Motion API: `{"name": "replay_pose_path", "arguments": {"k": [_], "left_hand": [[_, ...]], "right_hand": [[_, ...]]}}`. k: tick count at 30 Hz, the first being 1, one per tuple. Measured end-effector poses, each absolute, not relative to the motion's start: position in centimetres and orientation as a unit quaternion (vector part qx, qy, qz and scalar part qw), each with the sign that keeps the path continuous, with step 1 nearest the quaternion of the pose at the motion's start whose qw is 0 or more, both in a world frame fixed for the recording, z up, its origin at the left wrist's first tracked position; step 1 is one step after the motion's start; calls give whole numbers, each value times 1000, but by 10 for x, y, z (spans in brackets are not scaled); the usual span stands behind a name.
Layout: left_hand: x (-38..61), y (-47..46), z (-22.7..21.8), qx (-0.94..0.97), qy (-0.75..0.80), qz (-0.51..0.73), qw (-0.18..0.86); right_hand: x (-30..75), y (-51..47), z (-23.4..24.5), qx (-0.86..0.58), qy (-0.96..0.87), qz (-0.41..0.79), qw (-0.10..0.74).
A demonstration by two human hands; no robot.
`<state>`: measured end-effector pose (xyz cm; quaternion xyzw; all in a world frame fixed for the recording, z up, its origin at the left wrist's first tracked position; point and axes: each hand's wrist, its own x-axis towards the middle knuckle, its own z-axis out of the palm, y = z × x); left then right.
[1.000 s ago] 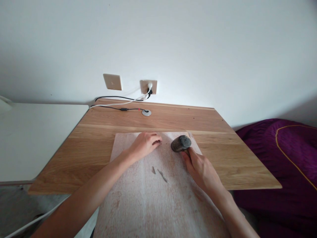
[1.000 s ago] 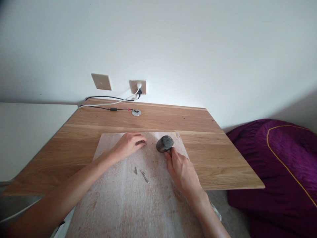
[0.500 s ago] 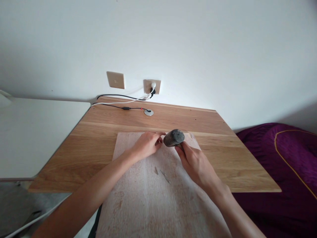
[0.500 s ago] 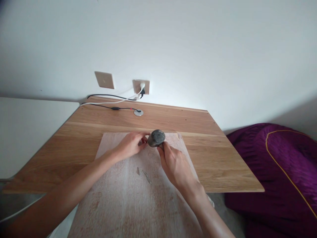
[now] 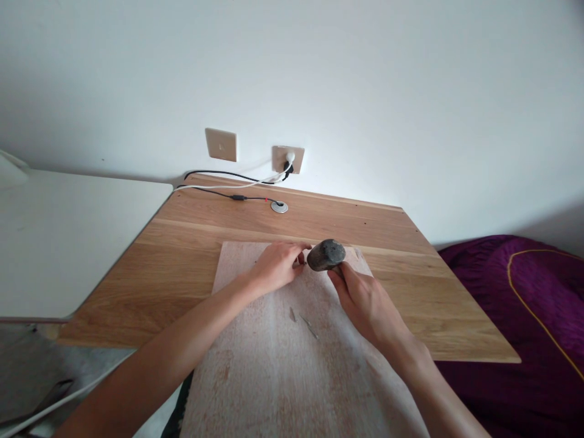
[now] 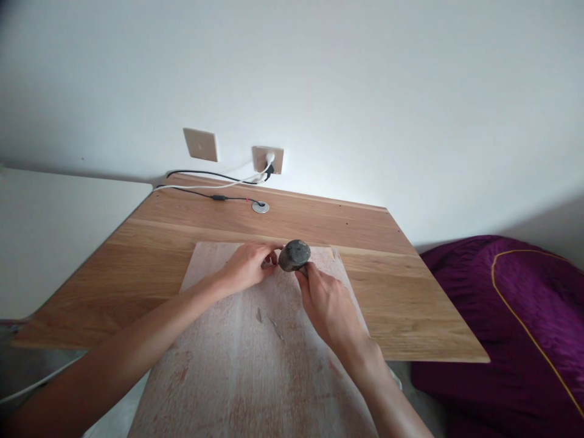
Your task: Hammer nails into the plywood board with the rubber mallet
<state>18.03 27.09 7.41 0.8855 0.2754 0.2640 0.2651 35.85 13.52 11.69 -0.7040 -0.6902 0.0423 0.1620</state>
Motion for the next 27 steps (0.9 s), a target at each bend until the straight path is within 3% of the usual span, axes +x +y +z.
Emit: {"name": "replay_pose_path", "arguments": {"k": [6, 15, 27], "left_hand": [[180, 271, 76, 890, 272, 256, 262], [180, 270, 73, 891, 280, 262, 244], [181, 270, 73, 891, 287, 252, 246]], "right_hand": [[358, 137, 119, -710, -692, 73, 111], [356, 135, 122, -706, -693, 29, 145], [354, 132, 116, -711, -698, 19, 84]]}}
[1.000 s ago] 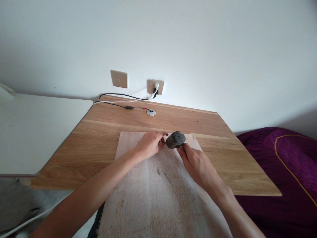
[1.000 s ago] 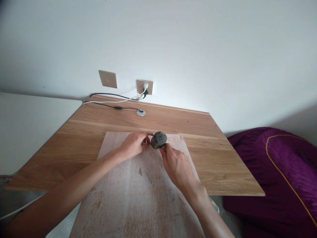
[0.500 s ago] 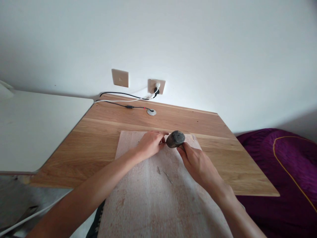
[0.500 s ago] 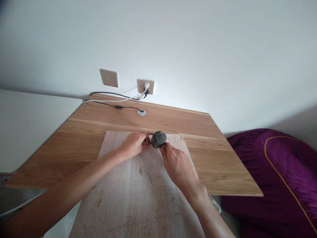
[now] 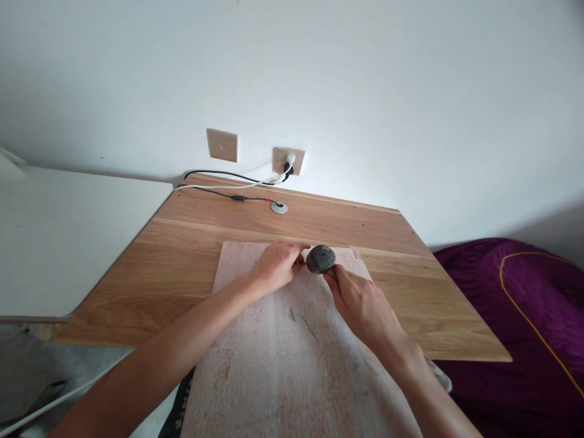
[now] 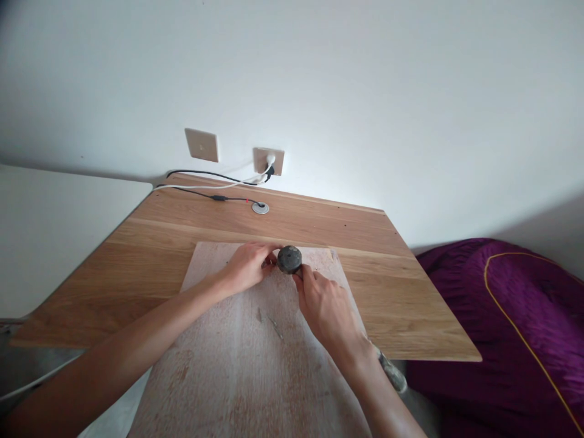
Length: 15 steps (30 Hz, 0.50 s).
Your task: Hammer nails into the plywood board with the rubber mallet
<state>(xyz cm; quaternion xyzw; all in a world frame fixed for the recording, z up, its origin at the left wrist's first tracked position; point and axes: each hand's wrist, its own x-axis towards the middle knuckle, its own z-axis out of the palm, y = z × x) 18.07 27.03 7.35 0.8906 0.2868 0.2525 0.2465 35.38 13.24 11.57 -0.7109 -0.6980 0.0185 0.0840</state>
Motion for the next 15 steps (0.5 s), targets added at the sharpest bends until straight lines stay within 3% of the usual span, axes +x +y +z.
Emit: {"name": "replay_pose_path", "arguments": {"k": [15], "left_hand": [[180, 270, 74, 892, 284, 249, 247]], "right_hand": [[348, 132, 116, -708, -694, 7, 130]]}}
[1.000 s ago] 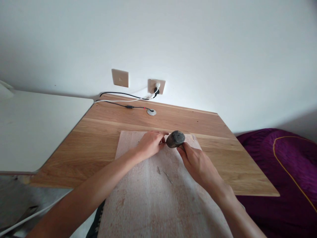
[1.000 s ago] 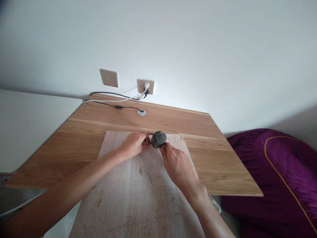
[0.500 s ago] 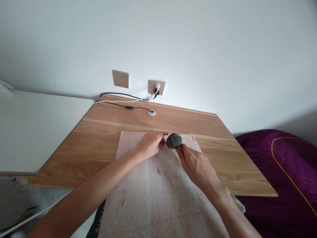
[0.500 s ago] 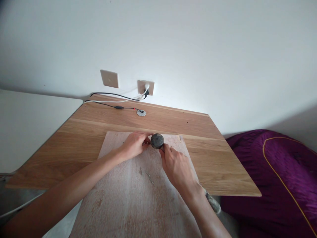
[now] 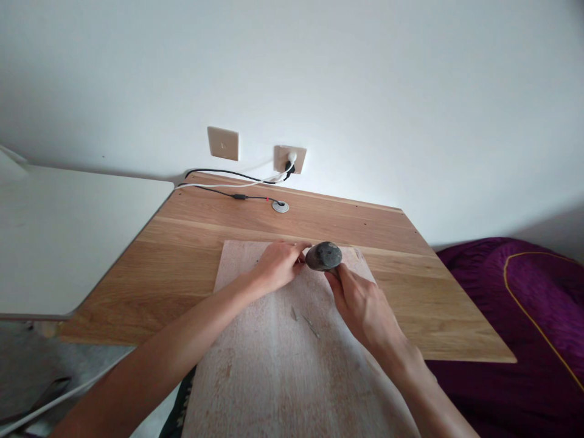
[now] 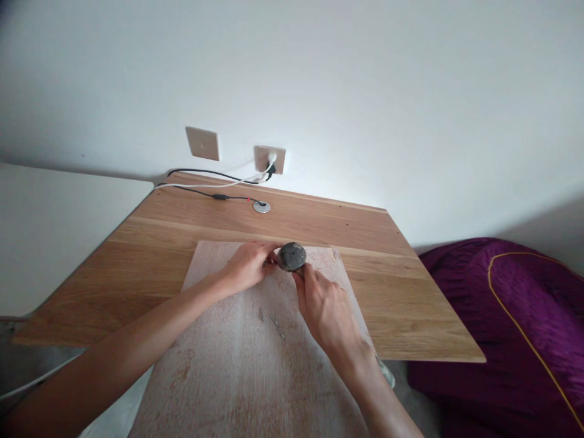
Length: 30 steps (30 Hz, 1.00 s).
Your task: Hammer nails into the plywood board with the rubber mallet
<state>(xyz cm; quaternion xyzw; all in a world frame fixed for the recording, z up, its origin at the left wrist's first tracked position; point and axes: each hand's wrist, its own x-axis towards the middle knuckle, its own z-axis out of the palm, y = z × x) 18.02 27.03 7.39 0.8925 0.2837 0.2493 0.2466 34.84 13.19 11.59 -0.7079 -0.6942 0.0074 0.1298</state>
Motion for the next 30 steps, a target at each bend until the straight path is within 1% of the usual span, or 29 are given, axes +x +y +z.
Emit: {"name": "replay_pose_path", "arguments": {"k": [5, 8, 12, 15, 20, 25, 28, 30], "left_hand": [[179, 270, 74, 895, 281, 250, 240], [179, 270, 73, 898, 281, 248, 229], [179, 271, 72, 898, 278, 245, 236], [180, 271, 72, 899, 285, 244, 227], [179, 271, 69, 895, 278, 258, 236], [177, 274, 63, 911, 248, 263, 198], [171, 271, 72, 919, 220, 285, 161], [163, 262, 83, 929, 181, 285, 154]], "right_hand": [[347, 130, 116, -709, -697, 13, 103], [346, 130, 117, -704, -700, 10, 120], [344, 130, 117, -706, -699, 13, 115], [344, 131, 116, -702, -698, 14, 141], [347, 126, 114, -700, -700, 15, 139], [364, 101, 111, -715, -678, 2, 171], [379, 85, 103, -734, -657, -14, 168], [388, 78, 96, -745, -646, -27, 166]]}}
